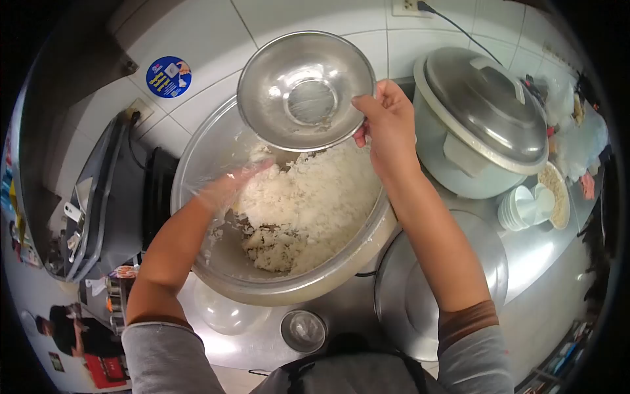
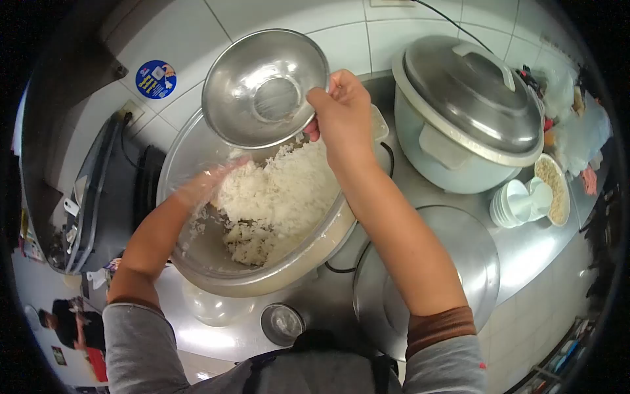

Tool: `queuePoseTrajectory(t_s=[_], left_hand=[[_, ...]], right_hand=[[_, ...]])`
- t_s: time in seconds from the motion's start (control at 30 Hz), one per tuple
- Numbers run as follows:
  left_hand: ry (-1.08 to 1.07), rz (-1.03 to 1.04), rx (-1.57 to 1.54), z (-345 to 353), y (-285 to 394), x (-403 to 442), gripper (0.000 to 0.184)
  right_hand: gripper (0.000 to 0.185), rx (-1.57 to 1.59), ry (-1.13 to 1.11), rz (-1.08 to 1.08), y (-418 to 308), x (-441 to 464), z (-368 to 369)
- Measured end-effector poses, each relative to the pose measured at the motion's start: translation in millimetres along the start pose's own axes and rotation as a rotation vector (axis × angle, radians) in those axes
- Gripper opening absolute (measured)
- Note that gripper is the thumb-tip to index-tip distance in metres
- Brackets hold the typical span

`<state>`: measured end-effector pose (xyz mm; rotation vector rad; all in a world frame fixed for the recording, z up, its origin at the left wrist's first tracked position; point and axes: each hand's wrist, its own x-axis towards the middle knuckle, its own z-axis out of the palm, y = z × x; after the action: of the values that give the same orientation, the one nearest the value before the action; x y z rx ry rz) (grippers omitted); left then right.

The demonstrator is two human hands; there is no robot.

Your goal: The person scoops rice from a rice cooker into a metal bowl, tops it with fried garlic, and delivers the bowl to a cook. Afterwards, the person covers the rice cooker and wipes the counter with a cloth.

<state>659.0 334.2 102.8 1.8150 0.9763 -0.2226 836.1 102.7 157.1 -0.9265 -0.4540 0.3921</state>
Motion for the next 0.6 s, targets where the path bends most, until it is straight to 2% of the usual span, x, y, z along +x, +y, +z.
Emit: queuePoseTrajectory(t_s=[0.07, 0.17, 0.27, 0.37, 0.47, 0.6], left_hand=[[0.039, 0.008, 0.059, 15.3, 23.2, -8.3, 0.093], [-0.343, 0.299, 0.21, 47.6, 61.9, -45.6, 0.083], [-0.114, 0.376, 0.681, 80.6, 50.1, -56.6, 0.079], [-0.222, 0.576, 0.801, 84.9, 30.5, -55.3, 0.058], [-0.179, 0.632, 0.84, 83.5, 21.3, -45.1, 0.052], [0.008, 0.391, 0.831, 86.9, 25.5, -25.4, 0.054]], right_hand=[[0.02, -0.023, 0.003, -0.006, 1.0, -2.3, -0.4], [0.021, -0.065, 0.004, -0.034, 2.1, 1.2, 1.1], [0.022, -0.062, -0.002, -0.021, 2.1, -1.3, 0.8], [0.022, -0.013, -0.015, -0.005, 0.2, -3.5, -0.3], [0.022, -0.001, -0.025, 0.01, 0.6, -7.2, 0.1], [0.019, -0.02, -0.099, -0.018, 3.4, -11.3, -1.5]])
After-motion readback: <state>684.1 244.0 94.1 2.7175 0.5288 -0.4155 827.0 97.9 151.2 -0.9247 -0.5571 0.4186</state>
